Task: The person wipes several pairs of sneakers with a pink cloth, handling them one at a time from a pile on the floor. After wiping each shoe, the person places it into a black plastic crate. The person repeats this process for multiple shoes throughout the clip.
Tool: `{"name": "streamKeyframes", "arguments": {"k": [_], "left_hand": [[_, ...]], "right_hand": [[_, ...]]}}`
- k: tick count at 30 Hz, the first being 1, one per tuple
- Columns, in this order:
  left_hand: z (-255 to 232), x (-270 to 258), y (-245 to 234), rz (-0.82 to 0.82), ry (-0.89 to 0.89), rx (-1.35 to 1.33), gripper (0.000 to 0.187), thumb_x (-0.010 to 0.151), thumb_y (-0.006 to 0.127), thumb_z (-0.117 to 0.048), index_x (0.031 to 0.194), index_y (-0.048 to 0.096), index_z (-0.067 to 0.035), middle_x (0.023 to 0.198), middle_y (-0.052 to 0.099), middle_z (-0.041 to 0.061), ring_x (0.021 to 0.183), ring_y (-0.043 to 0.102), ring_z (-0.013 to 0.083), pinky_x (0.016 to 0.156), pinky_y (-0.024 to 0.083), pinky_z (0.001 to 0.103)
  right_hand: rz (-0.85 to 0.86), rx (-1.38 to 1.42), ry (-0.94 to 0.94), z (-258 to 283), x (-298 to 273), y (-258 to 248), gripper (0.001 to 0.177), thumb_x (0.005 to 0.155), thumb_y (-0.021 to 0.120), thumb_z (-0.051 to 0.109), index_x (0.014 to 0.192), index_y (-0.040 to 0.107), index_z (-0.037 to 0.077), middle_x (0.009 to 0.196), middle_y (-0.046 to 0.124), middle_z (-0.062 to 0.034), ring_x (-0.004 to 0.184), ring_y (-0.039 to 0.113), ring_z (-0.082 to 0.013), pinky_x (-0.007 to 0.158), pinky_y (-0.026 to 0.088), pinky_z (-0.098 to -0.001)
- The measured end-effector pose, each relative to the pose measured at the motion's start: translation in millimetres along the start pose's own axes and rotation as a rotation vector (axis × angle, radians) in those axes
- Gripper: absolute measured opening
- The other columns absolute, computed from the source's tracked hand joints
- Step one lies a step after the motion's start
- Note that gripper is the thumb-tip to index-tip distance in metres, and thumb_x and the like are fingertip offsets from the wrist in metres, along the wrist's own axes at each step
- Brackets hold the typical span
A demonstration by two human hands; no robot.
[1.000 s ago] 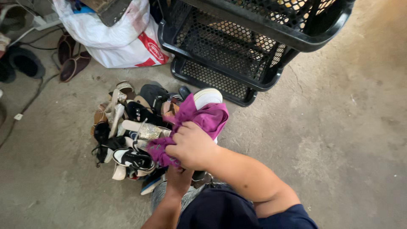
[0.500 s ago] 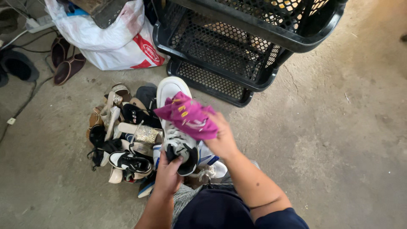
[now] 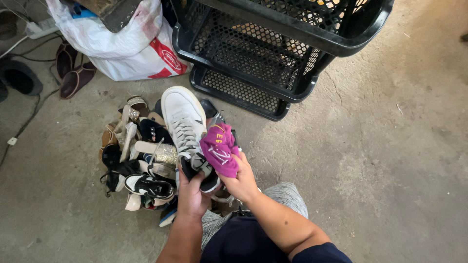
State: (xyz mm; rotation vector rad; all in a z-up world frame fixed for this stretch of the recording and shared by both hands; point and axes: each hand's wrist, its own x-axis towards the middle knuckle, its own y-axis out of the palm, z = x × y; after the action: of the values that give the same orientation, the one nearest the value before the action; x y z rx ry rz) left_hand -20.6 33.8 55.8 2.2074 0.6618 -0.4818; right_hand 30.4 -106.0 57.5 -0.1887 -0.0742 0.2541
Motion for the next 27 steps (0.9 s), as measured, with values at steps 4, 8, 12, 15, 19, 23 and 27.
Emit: {"name": "streamKeyframes", "arguments": {"k": [4, 8, 12, 15, 19, 23, 27], "left_hand": [[-7, 5, 4, 0.034, 0.031, -0.072, 0.063, 0.095, 0.050, -0.003, 0.149, 0.034, -0.030, 0.135, 0.057, 0.010, 0.113, 0.064, 0.0343, 0.074, 0.061, 0.055], [-4, 9, 4, -0.121, 0.050, -0.006, 0.070, 0.093, 0.049, -0.003, 0.151, 0.028, -0.036, 0.137, 0.054, 0.006, 0.116, 0.062, 0.0306, 0.079, 0.060, 0.055], [28, 7, 5, 0.068, 0.361, 0.006, 0.080, 0.098, 0.052, 0.002, 0.164, 0.017, -0.025, 0.151, 0.047, 0.009, 0.132, 0.053, 0.0258, 0.108, 0.048, 0.044], [48, 11, -4, 0.058, 0.393, 0.040, 0.087, 0.097, 0.052, 0.001, 0.166, 0.005, -0.026, 0.149, 0.046, 0.011, 0.129, 0.050, 0.0240, 0.108, 0.043, 0.040], [59, 13, -22, 0.113, 0.290, 0.038, 0.086, 0.098, 0.052, -0.008, 0.164, 0.000, -0.026, 0.156, 0.043, 0.006, 0.136, 0.050, 0.0195, 0.111, 0.042, 0.035], [18, -5, -53, 0.072, 0.084, 0.560, 0.049, 0.098, 0.064, -0.015, 0.144, 0.048, -0.007, 0.134, 0.065, 0.018, 0.117, 0.062, 0.0263, 0.100, 0.048, 0.039], [-26, -21, -37, -0.010, 0.799, 1.064, 0.031, 0.094, 0.076, -0.024, 0.118, 0.070, -0.006, 0.106, 0.073, 0.009, 0.093, 0.067, 0.0197, 0.088, 0.056, 0.037]], "right_hand": [[0.021, 0.018, 0.018, -10, -10, -8, 0.042, 0.080, 0.083, 0.014, 0.120, 0.072, 0.009, 0.124, 0.061, -0.0134, 0.117, 0.064, -0.0287, 0.102, 0.051, -0.0378], [0.008, 0.009, -0.048, -9, -12, -13, 0.051, 0.076, 0.087, 0.012, 0.124, 0.070, 0.006, 0.127, 0.060, -0.0148, 0.121, 0.058, -0.0296, 0.106, 0.046, -0.0404], [0.057, 0.526, 0.029, 6, -2, 13, 0.074, 0.073, 0.087, 0.014, 0.137, 0.050, 0.011, 0.130, 0.059, -0.0086, 0.121, 0.057, -0.0177, 0.106, 0.045, -0.0334], [0.043, 0.531, 0.191, 13, 7, 17, 0.063, 0.076, 0.079, 0.008, 0.136, 0.059, 0.005, 0.118, 0.066, -0.0100, 0.107, 0.063, -0.0180, 0.094, 0.054, -0.0345], [-0.049, 0.345, 0.228, 13, 14, 7, 0.058, 0.072, 0.075, 0.005, 0.129, 0.063, 0.004, 0.114, 0.070, -0.0065, 0.105, 0.067, -0.0158, 0.090, 0.056, -0.0318], [-0.058, 0.422, 0.227, 3, 31, -18, 0.055, 0.072, 0.074, 0.006, 0.126, 0.066, 0.005, 0.112, 0.071, -0.0089, 0.102, 0.068, -0.0195, 0.090, 0.057, -0.0345], [-0.094, -0.139, 0.118, 4, 39, -47, 0.051, 0.067, 0.080, 0.012, 0.117, 0.072, 0.011, 0.113, 0.070, -0.0124, 0.106, 0.067, -0.0280, 0.095, 0.054, -0.0386]]}}
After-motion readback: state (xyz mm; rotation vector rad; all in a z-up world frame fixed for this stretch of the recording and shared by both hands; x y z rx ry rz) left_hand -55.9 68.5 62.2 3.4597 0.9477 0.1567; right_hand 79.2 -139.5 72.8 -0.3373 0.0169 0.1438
